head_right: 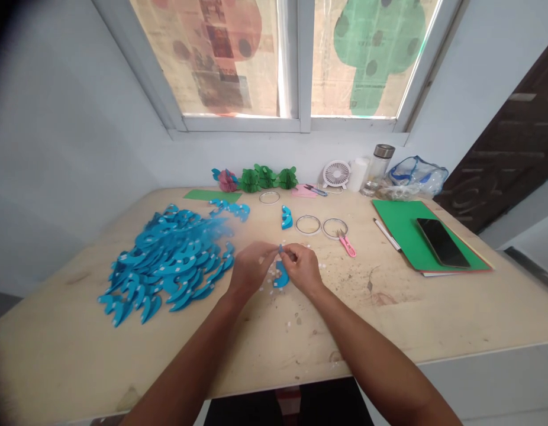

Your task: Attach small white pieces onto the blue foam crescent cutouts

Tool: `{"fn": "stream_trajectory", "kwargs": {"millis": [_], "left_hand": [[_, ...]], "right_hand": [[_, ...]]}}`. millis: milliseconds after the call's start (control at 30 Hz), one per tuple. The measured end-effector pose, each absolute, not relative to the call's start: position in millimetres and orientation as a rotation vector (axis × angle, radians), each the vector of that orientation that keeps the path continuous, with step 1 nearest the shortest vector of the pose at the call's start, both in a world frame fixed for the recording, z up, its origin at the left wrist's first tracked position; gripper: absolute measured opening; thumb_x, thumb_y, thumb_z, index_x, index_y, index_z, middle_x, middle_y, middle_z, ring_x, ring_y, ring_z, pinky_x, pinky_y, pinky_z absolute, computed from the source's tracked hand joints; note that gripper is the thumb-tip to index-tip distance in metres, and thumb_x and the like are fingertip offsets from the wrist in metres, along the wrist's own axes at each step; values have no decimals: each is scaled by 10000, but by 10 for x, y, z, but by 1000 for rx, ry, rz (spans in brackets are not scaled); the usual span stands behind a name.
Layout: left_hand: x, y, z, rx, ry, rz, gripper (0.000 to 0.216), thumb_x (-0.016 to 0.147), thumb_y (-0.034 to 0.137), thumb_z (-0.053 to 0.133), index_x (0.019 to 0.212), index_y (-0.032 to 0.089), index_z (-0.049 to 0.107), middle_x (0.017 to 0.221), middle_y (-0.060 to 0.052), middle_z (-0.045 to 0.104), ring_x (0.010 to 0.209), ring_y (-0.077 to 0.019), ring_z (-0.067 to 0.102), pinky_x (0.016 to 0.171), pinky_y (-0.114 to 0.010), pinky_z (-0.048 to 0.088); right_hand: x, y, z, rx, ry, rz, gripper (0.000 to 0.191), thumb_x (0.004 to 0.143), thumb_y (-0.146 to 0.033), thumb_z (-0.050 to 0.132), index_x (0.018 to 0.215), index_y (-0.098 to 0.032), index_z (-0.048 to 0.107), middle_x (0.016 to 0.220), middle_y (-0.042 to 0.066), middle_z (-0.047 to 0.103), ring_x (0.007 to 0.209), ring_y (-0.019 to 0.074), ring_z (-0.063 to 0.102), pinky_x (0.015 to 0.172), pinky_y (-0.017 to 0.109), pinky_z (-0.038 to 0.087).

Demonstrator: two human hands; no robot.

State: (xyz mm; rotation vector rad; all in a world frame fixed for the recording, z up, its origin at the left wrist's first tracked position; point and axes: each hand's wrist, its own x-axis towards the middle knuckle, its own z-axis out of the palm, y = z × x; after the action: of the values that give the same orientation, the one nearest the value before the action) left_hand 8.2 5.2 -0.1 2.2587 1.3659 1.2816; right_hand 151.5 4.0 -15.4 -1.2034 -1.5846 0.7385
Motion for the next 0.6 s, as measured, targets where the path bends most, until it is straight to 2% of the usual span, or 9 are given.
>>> {"fn": "stream_trajectory", "kwargs": {"millis": [600], "left_hand": [[87, 33, 62, 2079, 1350, 1279, 121, 734, 175, 534, 715, 181, 654, 717, -45, 662, 662, -157, 589, 630, -255, 445]], "right_hand": [[1495, 16, -144, -1179, -1592, 743, 141, 718, -252, 551, 730, -208, 684, 685, 31, 642, 620, 167, 521, 599, 283, 387]]}}
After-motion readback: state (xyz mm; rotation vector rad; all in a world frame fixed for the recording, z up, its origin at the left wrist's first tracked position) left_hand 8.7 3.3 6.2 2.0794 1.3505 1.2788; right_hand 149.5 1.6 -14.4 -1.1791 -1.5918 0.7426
